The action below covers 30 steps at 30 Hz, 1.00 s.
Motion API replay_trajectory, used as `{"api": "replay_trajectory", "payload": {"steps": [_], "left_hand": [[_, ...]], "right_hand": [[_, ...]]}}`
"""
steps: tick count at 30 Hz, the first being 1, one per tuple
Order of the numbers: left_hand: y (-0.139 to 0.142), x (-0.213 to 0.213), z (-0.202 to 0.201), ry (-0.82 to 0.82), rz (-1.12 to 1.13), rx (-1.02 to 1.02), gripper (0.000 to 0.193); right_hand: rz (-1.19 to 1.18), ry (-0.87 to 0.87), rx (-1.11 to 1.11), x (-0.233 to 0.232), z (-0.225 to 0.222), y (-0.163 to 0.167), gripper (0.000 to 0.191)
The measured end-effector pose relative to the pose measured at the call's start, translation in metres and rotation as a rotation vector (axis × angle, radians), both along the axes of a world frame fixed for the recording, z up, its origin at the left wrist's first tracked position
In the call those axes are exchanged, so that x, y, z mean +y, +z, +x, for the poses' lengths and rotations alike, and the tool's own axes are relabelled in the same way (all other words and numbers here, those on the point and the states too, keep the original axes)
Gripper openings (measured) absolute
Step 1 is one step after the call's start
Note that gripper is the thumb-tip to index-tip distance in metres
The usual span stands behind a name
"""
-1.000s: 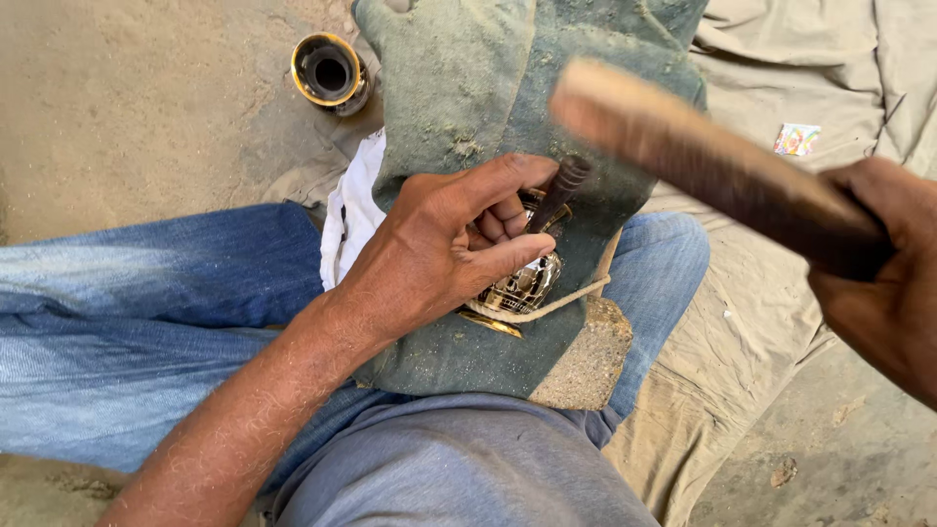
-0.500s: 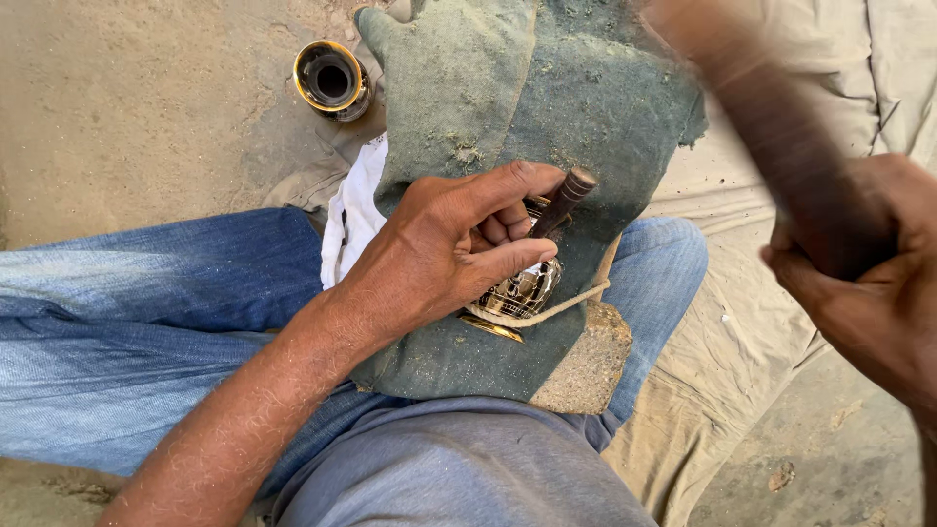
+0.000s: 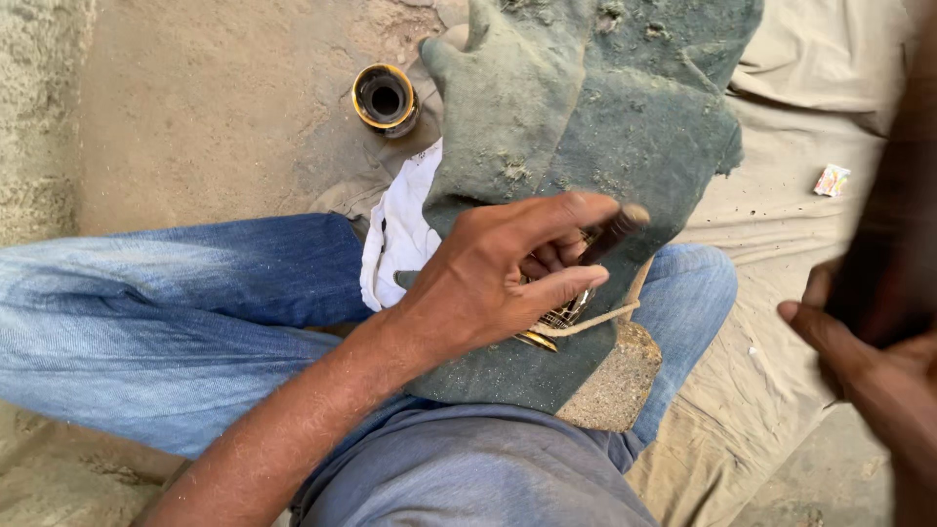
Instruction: The person uses a hammer and a metal punch to create a pattern on a small brass pot. They repeatedly strike the punch against the pot's surface while rotating it to cover different areas.
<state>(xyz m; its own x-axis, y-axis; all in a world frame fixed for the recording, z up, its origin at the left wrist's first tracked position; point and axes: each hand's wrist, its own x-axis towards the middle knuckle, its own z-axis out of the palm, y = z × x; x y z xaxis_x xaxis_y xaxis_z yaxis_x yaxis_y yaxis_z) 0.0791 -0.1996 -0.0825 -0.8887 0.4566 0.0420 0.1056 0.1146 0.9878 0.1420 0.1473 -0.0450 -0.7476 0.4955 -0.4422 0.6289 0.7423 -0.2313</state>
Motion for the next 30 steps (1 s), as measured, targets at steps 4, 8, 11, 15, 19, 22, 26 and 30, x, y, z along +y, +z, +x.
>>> {"api": "replay_trajectory", "payload": {"steps": [4, 8, 11, 15, 19, 22, 26, 30], "left_hand": [[-0.002, -0.010, 0.032, -0.009, 0.052, -0.111, 0.040], [0.025, -0.006, 0.070, -0.141, 0.126, -0.052, 0.034], [0.037, -0.018, 0.053, 0.026, 0.041, -0.056, 0.034], [-0.010, -0.074, -0.027, 0.518, -0.333, 0.244, 0.019], [-0.065, -0.106, -0.062, 0.371, -0.692, 0.438, 0.029], [-0.083, -0.112, -0.078, 0.416, -0.710, 0.409, 0.021], [-0.083, -0.135, -0.111, 0.598, -0.691, 0.206, 0.007], [-0.079, -0.163, -0.128, 0.574, -0.738, 0.193, 0.017]], "right_hand": [[-0.920, -0.180, 0.616, -0.066, 0.038, 0.017, 0.042], [-1.034, -0.127, 0.891, -0.118, 0.047, -0.030, 0.037], [-0.930, -0.157, 0.935, -0.131, 0.054, -0.051, 0.039], [-0.688, 0.001, 0.877, -0.137, 0.059, -0.050, 0.036], [-0.682, -0.014, 0.848, -0.143, 0.055, -0.045, 0.034], [-0.676, -0.061, 0.811, -0.145, 0.050, -0.045, 0.031], [-0.607, -0.041, 0.752, -0.148, 0.042, -0.043, 0.033], [-0.609, -0.022, 0.724, -0.156, 0.029, -0.040, 0.033]]}}
